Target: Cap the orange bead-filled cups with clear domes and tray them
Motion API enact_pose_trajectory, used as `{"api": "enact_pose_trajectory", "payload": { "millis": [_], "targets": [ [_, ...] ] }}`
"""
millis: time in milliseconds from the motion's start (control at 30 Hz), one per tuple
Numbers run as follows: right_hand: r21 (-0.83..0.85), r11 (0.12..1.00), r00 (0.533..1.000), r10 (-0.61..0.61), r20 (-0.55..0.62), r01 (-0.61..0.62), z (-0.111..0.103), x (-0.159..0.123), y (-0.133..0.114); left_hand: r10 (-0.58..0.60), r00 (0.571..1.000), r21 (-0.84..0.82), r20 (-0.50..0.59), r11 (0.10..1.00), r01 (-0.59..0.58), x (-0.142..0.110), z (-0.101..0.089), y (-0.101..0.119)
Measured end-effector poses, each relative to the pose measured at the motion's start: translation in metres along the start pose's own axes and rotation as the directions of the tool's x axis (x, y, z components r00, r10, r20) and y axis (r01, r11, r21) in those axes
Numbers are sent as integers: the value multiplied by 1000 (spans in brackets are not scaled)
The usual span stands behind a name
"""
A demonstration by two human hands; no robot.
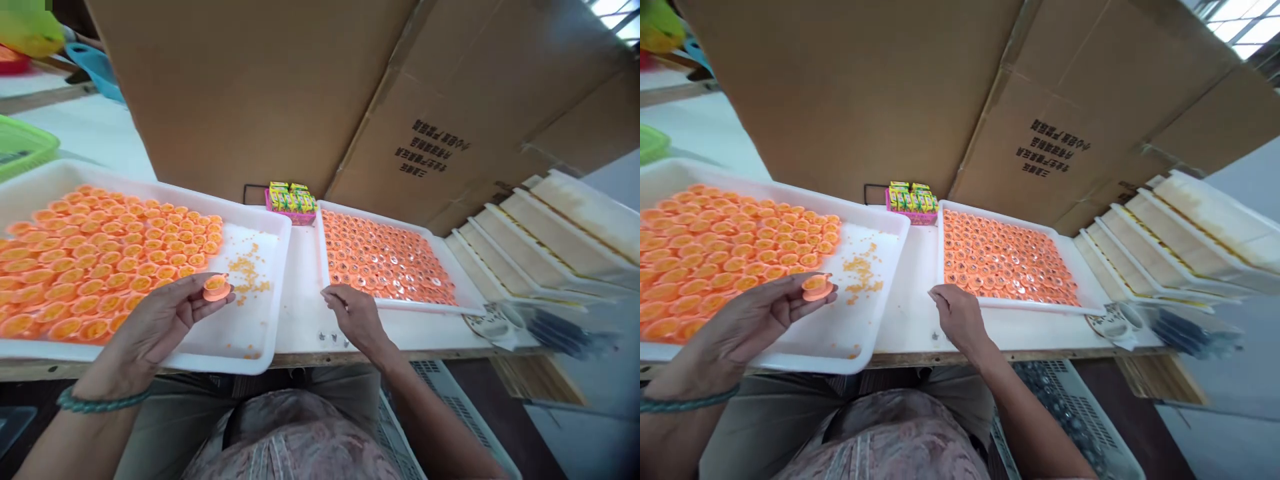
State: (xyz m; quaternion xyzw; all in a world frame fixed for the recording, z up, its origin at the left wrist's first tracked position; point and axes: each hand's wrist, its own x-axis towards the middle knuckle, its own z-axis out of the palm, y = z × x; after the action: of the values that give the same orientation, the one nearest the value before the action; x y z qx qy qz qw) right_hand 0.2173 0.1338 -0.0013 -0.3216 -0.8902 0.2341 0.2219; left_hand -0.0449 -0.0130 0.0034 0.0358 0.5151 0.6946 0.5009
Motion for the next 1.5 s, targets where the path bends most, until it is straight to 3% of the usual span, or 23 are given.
{"api": "enact_pose_trajectory", "payload": {
  "millis": [100,267,400,600,800,933,1067,1167,1233,1300,1500],
  "targets": [
    [-184,983,982,18,189,18,-3,-26,20,-31,999,-5,10,1000,31,2,0,-2],
    [-313,949,915,107,389,23,21,-42,26,-17,1000,61,-26,998,19,2,-1,-3],
    [-344,939,919,136,370,-1,41,-33,23,-28,997,33,-69,999,31,-3,5,-2],
    [-293,941,945,-73,318,171,55,-28,23,15,999,12,-31,1000,-14,-3,7,-8],
    [-385,871,919,-166,357,307,61,-33,22,57,998,28,-18,998,-57,0,5,-11],
    [-379,864,921,-207,330,330,64,-29,22,61,997,22,-42,998,-61,-1,6,-12],
    [-208,941,953,-225,201,266,67,-24,25,66,997,19,-45,998,-65,-3,7,-12],
    [123,992,1000,16,-5,-16,62,-16,19,80,996,24,-39,997,-79,-3,6,-13],
    [378,904,975,222,-23,-197,55,-8,8,86,996,25,-25,996,-85,-2,6,-14],
    [572,772,949,313,40,-279,47,4,-7,81,997,23,-18,996,-81,-2,6,-16],
    [808,497,945,236,226,-317,45,34,-43,78,997,23,-20,997,-78,-5,8,-16]
  ]
}}
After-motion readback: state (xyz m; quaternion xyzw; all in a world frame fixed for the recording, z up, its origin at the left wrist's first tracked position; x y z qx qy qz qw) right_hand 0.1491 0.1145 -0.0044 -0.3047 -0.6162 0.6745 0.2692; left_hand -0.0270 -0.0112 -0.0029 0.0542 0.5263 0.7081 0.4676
